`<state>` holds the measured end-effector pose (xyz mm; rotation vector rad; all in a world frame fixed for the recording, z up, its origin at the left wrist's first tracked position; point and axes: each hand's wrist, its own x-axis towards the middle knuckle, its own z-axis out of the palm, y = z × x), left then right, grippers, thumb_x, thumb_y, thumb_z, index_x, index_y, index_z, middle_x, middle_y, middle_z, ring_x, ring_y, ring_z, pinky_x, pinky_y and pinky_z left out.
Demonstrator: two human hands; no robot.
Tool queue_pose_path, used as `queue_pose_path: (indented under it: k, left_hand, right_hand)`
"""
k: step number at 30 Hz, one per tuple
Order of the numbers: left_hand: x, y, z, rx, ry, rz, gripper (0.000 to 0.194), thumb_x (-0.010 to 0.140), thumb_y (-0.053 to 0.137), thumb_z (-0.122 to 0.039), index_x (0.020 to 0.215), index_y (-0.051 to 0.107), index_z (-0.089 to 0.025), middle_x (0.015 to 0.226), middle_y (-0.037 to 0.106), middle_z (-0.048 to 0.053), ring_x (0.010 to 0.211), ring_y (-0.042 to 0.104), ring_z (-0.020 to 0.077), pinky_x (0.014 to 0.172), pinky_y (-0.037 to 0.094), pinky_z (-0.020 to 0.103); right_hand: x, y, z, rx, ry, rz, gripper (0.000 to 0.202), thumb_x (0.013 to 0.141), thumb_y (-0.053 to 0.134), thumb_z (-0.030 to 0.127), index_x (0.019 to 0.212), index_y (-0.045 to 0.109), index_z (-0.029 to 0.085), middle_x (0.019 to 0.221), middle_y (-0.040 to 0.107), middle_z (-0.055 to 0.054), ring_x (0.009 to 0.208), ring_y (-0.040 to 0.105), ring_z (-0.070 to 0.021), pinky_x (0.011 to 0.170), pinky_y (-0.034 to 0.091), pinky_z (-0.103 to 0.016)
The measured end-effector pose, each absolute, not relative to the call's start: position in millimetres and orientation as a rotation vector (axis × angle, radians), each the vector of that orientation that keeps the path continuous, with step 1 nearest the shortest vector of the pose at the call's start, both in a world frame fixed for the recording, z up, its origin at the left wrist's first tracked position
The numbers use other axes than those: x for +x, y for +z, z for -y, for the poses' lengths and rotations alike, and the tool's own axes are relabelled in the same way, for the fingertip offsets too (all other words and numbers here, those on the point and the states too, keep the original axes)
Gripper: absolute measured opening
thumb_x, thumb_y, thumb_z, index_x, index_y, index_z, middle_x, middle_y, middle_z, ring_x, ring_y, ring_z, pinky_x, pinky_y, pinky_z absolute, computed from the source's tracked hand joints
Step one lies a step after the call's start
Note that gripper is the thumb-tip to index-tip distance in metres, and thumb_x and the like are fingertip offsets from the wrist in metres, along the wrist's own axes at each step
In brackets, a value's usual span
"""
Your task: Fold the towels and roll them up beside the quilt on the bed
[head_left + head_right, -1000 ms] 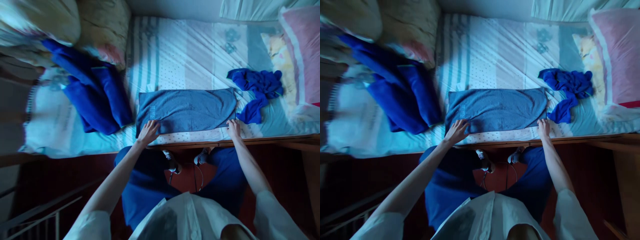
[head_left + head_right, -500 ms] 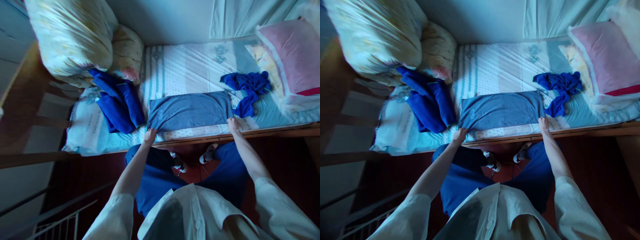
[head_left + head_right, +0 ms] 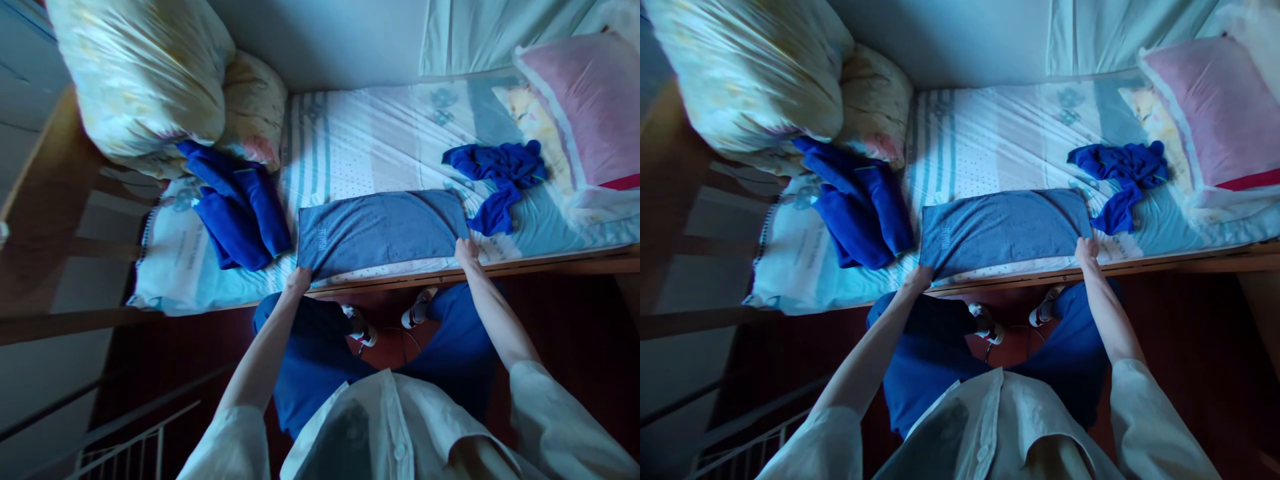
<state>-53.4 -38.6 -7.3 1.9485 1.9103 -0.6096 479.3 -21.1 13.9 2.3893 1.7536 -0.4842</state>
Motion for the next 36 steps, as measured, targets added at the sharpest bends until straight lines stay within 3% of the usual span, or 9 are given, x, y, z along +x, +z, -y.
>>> queue_pose_path:
  k: [4,7,9,11,15,18,23,32,36]
  left_hand:
    - [-30.5,-15.5,25.8,1.942,-0.362,-1.992,0.043,0.088,0.046,-0.017,0.12,0.075,-0.014,0.119,0.074,0.022,0.118,0.068,0.0373,0.101,0.056,0.05]
    - [6.5,-24.3,12.7,1.946,0.08,-2.038,0.054,0.095,0.043,-0.027,0.143,0.061,-0.012,0.15,0.057,0.023,0.143,0.05,0.0386,0.119,0.041,0.059]
    - [33.1,-32.2,6.5,1.91,0.198,-2.023,0.06,0.098,0.042,-0.035,0.152,0.052,-0.014,0.164,0.041,0.021,0.154,0.034,0.0398,0.123,0.03,0.066]
    - [54.9,-41.7,3.8,1.893,0.236,-1.99,0.063,0.099,0.042,-0.04,0.156,0.046,-0.015,0.17,0.031,0.019,0.16,0.02,0.0406,0.124,0.019,0.072]
    - [72.5,-60.3,4.1,1.918,0.331,-1.958,0.067,0.1,0.043,-0.044,0.16,0.041,-0.015,0.173,0.022,0.019,0.163,0.005,0.0389,0.124,0.004,0.074]
    - [66.7,-68.4,2.2,1.931,0.369,-1.941,0.069,0.099,0.045,-0.048,0.161,0.04,-0.018,0.174,0.02,0.016,0.163,0.001,0.0373,0.125,-0.002,0.072]
    - [44.5,-69.2,-8.2,1.943,0.341,-1.876,0.069,0.099,0.046,-0.052,0.161,0.042,-0.022,0.174,0.022,0.012,0.163,-0.001,0.0361,0.127,-0.006,0.068]
    - [-7.7,-61.7,-28.6,1.85,0.403,-1.978,0.07,0.102,0.041,-0.056,0.161,0.039,-0.019,0.176,0.017,0.011,0.163,0.001,0.0341,0.131,-0.003,0.062]
    - [-22.5,-62.4,-39.2,1.824,0.441,-1.981,0.07,0.103,0.042,-0.055,0.16,0.037,-0.014,0.176,0.016,0.008,0.163,0.001,0.036,0.13,-0.002,0.064]
  right_hand:
    - [451.9,16.8,0.2,2.311,-0.526,-1.809,0.034,0.096,0.049,0.014,0.11,0.079,0.009,0.111,0.076,-0.025,0.119,0.068,-0.0356,0.103,0.052,-0.047]
    - [415.4,15.4,-16.5,2.19,-0.614,-2.085,0.04,0.091,0.045,0.004,0.111,0.079,0.012,0.125,0.073,-0.019,0.127,0.062,-0.0308,0.11,0.049,-0.044]
    - [386.1,11.4,-23.4,2.143,-0.661,-2.281,0.044,0.094,0.044,0.008,0.127,0.073,0.013,0.144,0.063,-0.016,0.136,0.055,-0.0298,0.116,0.045,-0.045]
    - [356.3,4.0,-26.1,2.085,-0.669,-2.436,0.05,0.1,0.044,0.019,0.147,0.059,0.014,0.163,0.045,-0.014,0.148,0.043,-0.0313,0.122,0.038,-0.051]
    - [308.4,-19.1,-23.1,1.774,-0.735,-2.626,0.059,0.105,0.045,0.036,0.162,0.039,0.02,0.175,0.021,-0.008,0.162,0.014,-0.032,0.131,0.014,-0.06]
    - [292.6,-34.7,-19.8,1.705,-0.742,-2.615,0.062,0.105,0.045,0.041,0.164,0.034,0.022,0.176,0.017,-0.007,0.164,0.007,-0.0307,0.132,0.005,-0.061]
    - [311.3,-45.9,-22.5,1.743,-0.703,-2.553,0.069,0.104,0.049,0.042,0.167,0.027,0.024,0.177,0.012,-0.004,0.164,0.004,-0.0288,0.133,0.002,-0.058]
    - [429.8,-58.9,-26.1,2.236,-0.433,-2.223,0.066,0.106,0.035,0.042,0.167,0.024,0.019,0.176,0.016,-0.009,0.164,0.008,-0.0294,0.131,0.01,-0.06]
    - [454.5,-61.7,-25.8,2.39,-0.318,-2.09,0.065,0.107,0.031,0.042,0.167,0.026,0.019,0.176,0.016,-0.011,0.164,0.009,-0.0309,0.13,0.013,-0.062]
